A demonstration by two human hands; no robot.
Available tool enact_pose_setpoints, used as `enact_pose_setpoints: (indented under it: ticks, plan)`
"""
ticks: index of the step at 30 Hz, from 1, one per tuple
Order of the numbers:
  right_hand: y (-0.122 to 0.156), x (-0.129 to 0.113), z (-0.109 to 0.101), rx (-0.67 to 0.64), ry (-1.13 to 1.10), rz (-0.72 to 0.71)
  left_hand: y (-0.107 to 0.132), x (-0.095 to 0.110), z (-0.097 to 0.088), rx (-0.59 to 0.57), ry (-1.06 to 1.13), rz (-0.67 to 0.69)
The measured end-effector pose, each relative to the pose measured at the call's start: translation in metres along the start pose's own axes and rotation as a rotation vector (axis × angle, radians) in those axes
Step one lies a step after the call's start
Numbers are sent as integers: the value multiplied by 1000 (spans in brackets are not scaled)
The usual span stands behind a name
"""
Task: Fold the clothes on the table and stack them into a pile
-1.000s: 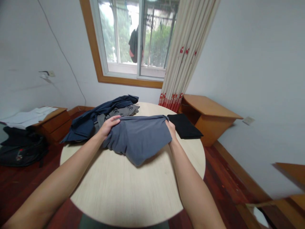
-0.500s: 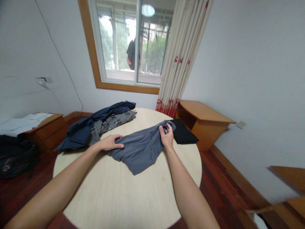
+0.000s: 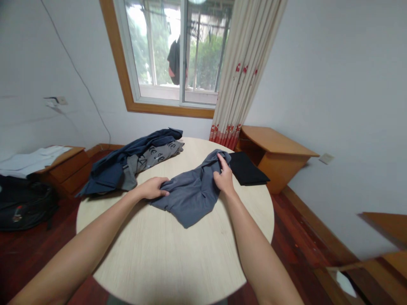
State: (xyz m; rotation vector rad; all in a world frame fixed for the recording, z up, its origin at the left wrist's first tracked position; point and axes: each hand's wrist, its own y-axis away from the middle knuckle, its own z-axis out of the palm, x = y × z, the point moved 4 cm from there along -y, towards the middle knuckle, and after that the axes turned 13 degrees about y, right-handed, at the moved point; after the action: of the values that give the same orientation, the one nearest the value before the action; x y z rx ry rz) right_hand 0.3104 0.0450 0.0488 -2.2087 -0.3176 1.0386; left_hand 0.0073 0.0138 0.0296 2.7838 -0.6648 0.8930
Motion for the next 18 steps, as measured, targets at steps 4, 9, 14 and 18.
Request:
enact_pose_setpoints:
  ticks: [4, 9, 14, 18]
  plan:
    - [-2, 0, -13, 3, 189, 57, 2, 3, -16, 231, 119, 115]
    - [-2, -3, -32, 149, 214, 128, 16, 7, -47, 554, 248, 138]
    - [-18, -24, -30, 207, -155, 104, 54, 31, -108, 806, 357, 162]
    - [-89, -63, -6, 119, -264, -10, 80, 51, -177, 970, 137, 53]
